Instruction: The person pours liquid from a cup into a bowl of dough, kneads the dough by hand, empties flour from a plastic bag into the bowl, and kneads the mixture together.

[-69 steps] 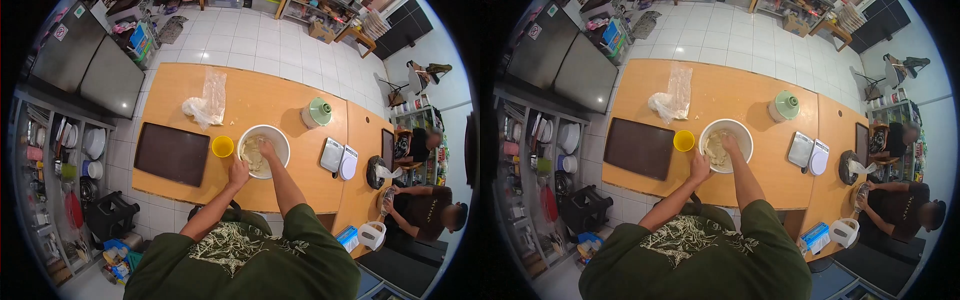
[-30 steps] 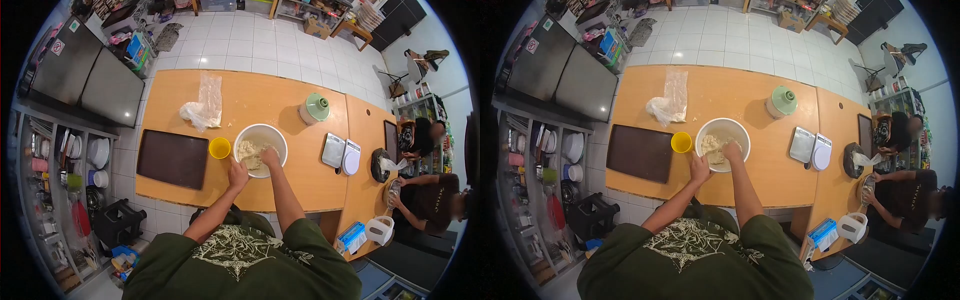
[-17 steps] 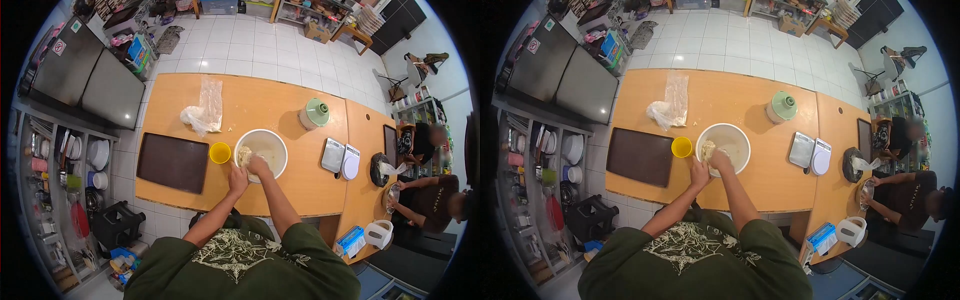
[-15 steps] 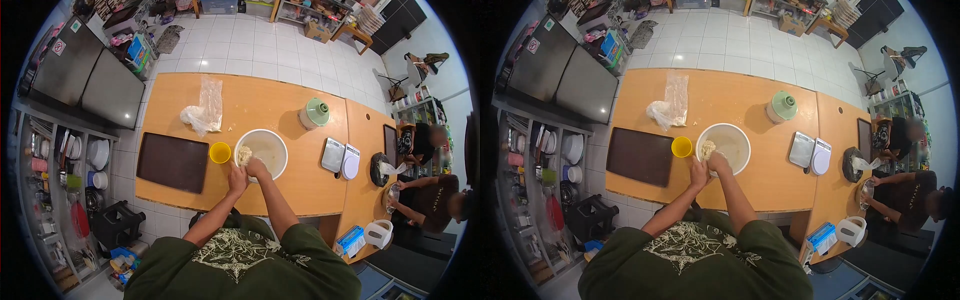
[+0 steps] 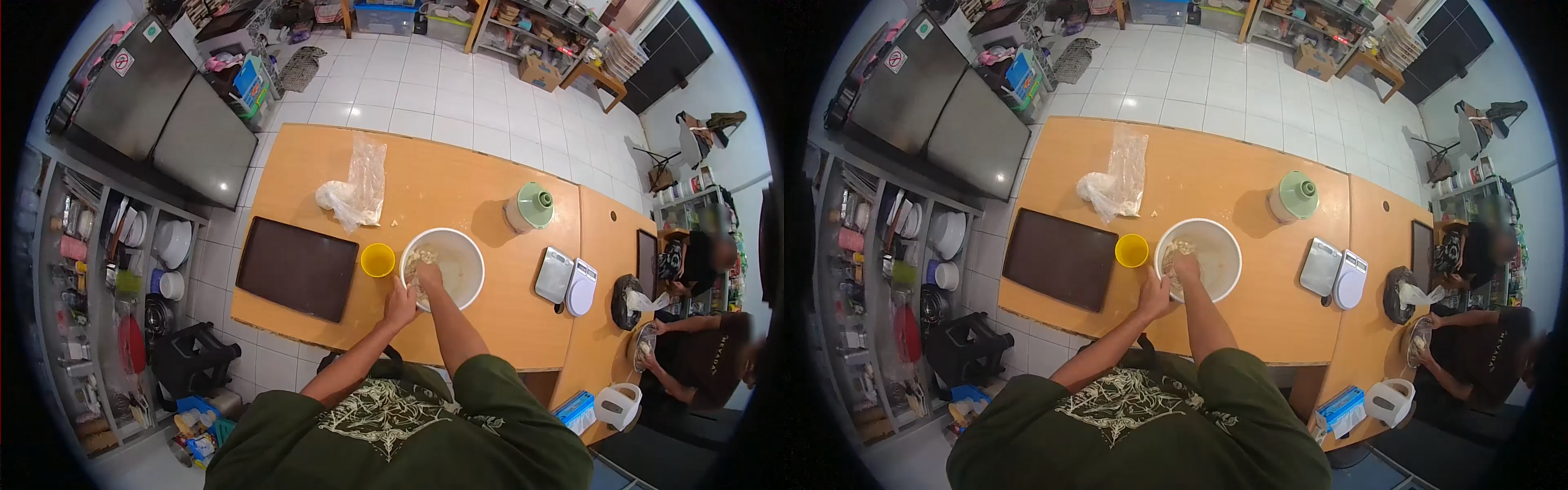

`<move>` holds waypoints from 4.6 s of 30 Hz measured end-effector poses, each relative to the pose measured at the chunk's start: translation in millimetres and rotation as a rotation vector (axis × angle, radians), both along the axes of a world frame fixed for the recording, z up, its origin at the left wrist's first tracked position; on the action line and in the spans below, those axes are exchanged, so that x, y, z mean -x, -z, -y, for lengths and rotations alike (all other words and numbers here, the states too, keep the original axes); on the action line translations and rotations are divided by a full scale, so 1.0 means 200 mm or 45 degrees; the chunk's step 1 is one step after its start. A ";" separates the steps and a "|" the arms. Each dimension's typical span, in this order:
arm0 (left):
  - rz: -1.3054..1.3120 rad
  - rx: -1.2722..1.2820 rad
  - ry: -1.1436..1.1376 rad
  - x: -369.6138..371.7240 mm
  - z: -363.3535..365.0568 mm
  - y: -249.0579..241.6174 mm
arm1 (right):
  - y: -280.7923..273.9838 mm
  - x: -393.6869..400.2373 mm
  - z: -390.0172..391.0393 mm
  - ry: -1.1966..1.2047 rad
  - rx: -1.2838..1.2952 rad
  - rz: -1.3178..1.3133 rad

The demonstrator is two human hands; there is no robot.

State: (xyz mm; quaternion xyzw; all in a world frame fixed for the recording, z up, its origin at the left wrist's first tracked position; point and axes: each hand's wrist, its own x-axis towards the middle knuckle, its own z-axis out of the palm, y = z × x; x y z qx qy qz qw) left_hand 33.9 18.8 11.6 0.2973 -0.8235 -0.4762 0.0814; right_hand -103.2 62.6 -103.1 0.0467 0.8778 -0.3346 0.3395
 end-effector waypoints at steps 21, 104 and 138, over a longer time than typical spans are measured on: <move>-0.313 -0.164 -0.473 -0.19 0.65 -0.42 | -1.02 -0.04 0.04 -0.458 0.176 -0.607; 0.542 0.064 0.823 0.50 0.36 -0.86 | -0.88 -0.76 -0.13 0.577 1.808 0.791; 0.904 0.223 1.081 0.72 0.41 -0.95 | -1.27 -0.38 -0.36 1.043 1.909 1.191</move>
